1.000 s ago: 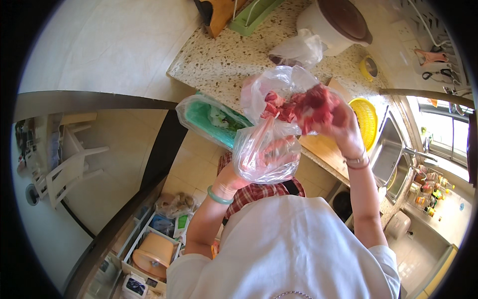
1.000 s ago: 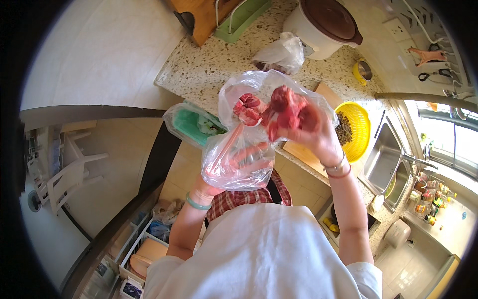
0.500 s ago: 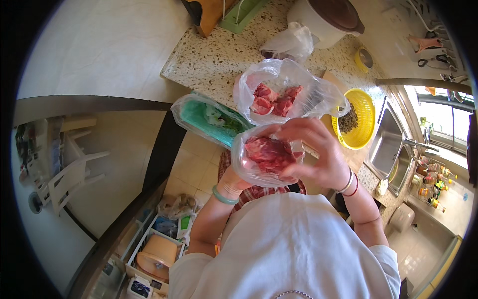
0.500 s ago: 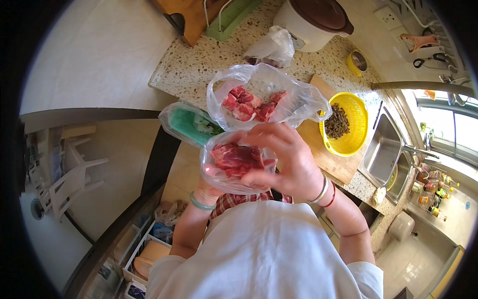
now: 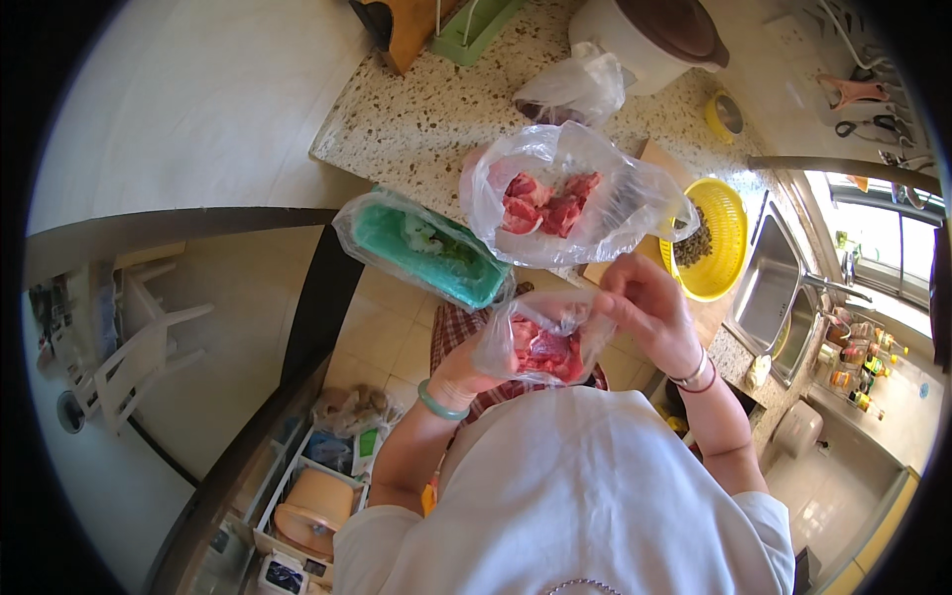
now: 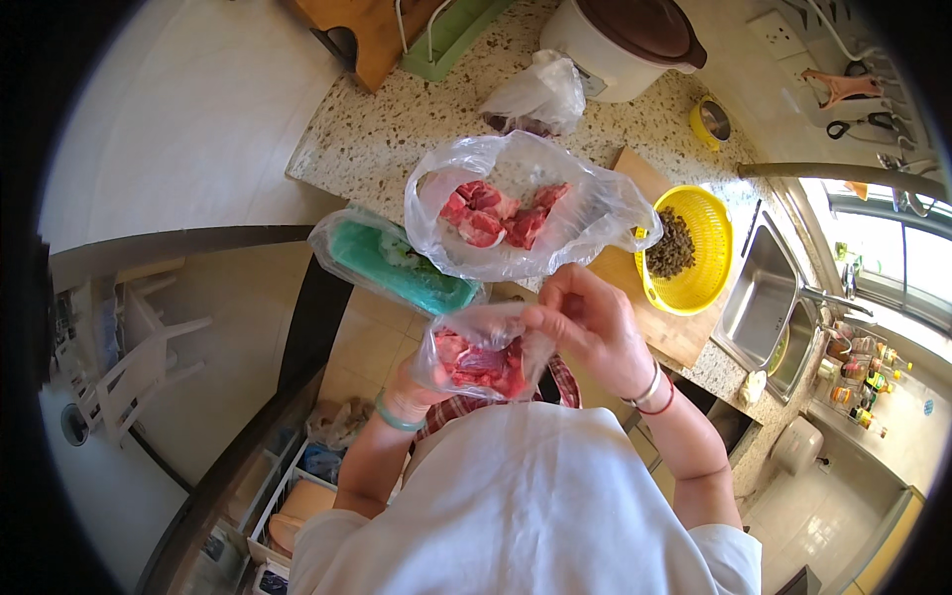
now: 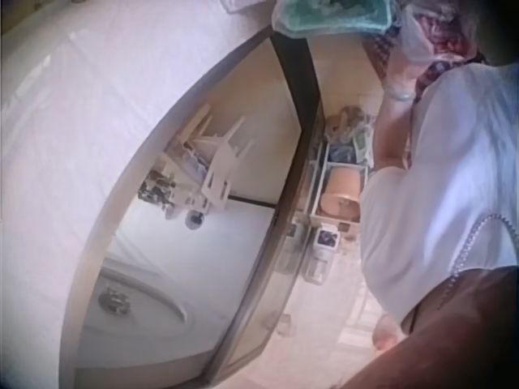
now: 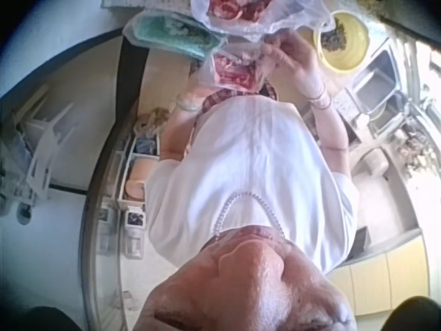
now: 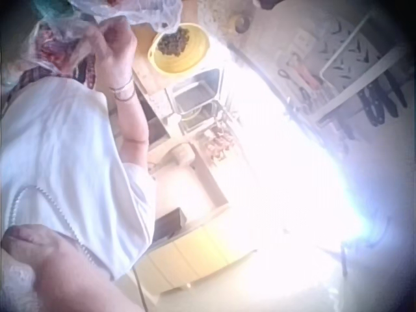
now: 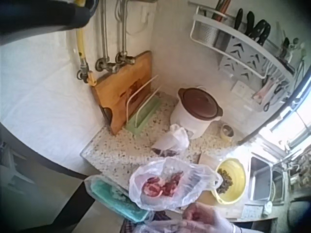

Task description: The person pours dried beans from a plastic bag into a yellow colander and ties the bag. They then retrieve a bag of raw meat from the refrigerator, portion the meat into smaller plastic bags, and place the bags into the freezer drawer.

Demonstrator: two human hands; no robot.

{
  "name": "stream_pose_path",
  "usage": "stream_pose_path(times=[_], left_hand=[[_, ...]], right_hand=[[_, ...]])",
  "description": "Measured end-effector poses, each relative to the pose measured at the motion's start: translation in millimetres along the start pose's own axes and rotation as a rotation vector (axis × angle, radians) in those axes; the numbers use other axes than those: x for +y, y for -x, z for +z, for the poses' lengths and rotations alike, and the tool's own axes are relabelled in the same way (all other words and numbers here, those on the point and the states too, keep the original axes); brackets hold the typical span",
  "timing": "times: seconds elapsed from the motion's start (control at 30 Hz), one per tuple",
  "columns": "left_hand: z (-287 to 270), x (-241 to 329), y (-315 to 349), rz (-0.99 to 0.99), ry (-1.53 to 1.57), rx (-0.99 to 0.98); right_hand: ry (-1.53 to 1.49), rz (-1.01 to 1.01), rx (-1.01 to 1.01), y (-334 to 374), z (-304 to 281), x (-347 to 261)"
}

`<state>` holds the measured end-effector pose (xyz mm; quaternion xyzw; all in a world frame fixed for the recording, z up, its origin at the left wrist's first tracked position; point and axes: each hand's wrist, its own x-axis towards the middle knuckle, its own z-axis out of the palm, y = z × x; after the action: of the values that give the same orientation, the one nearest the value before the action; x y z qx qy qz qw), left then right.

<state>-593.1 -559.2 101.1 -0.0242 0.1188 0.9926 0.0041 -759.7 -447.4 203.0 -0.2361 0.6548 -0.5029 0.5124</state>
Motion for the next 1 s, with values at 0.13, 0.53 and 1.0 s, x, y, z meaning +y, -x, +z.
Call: stream_pose_path(times=[0.13,0.53,1.0], left_hand=[[3.9,10.0,3.5,0.069,0.027,0.167],[-7.3,3.3,13.5,0.095,0.279,0.181],[0.3,6.9,17.3,0.085,0.472,0.227]], right_hand=[[0.123,-0.056,0.047,-16.7,-8.3,-20.0],[1.651,0.162,-0.364,-91.4,-34.5,56.6],[1.257,-0.545,0.137,-127.5,-12.8,92.6]])
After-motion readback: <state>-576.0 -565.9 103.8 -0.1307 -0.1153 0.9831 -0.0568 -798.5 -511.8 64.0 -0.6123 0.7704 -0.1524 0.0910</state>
